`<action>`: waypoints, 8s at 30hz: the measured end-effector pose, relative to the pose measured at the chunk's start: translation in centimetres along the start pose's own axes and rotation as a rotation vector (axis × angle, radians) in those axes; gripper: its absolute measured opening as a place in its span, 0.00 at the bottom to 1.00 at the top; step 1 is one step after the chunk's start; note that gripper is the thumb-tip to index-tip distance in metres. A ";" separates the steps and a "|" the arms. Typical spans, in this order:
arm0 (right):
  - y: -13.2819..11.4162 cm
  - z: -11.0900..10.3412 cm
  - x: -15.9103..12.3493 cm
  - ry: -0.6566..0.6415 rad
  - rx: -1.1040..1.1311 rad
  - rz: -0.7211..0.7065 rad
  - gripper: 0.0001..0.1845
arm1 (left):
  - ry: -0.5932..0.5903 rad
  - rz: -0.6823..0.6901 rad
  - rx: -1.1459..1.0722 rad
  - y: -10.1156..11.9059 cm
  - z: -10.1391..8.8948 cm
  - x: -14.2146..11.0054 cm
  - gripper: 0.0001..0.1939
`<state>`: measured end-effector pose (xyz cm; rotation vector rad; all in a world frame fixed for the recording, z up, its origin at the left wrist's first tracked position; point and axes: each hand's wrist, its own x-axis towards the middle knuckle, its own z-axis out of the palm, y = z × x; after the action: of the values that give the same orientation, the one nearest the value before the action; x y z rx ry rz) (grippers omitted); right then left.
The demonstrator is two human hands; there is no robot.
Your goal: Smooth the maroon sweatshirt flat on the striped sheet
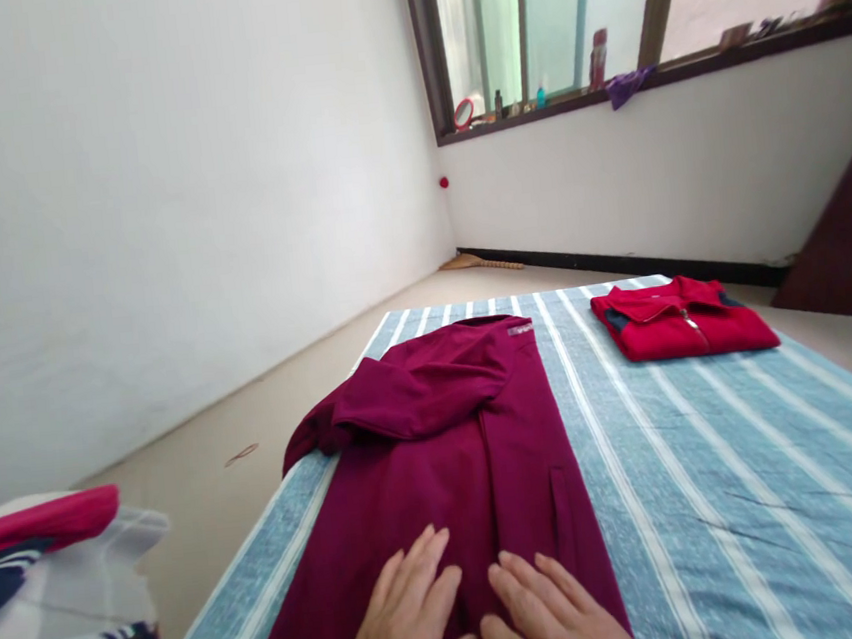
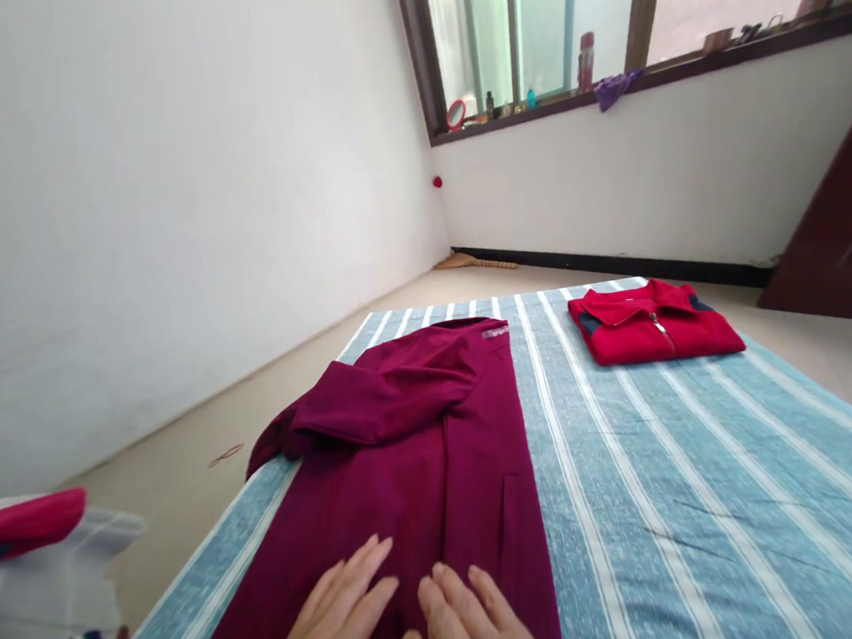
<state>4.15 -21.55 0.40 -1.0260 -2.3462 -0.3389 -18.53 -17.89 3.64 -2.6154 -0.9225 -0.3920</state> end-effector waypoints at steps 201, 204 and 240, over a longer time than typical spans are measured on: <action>20.3 5.9 7.0 -0.415 0.101 0.838 0.37 | -0.174 -0.383 -0.189 -4.2 21.3 37.2 0.26; 20.3 5.9 7.0 -0.412 0.093 0.837 0.36 | -0.175 -0.385 -0.198 -4.2 21.2 37.2 0.25; 20.3 6.0 7.1 -0.486 0.057 0.848 0.37 | -0.145 -0.392 -0.260 -4.3 21.0 37.2 0.21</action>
<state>12.88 -1.00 -0.18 -2.1106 -2.0169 0.3373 9.67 14.14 -0.89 -2.7134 -1.5364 -0.4482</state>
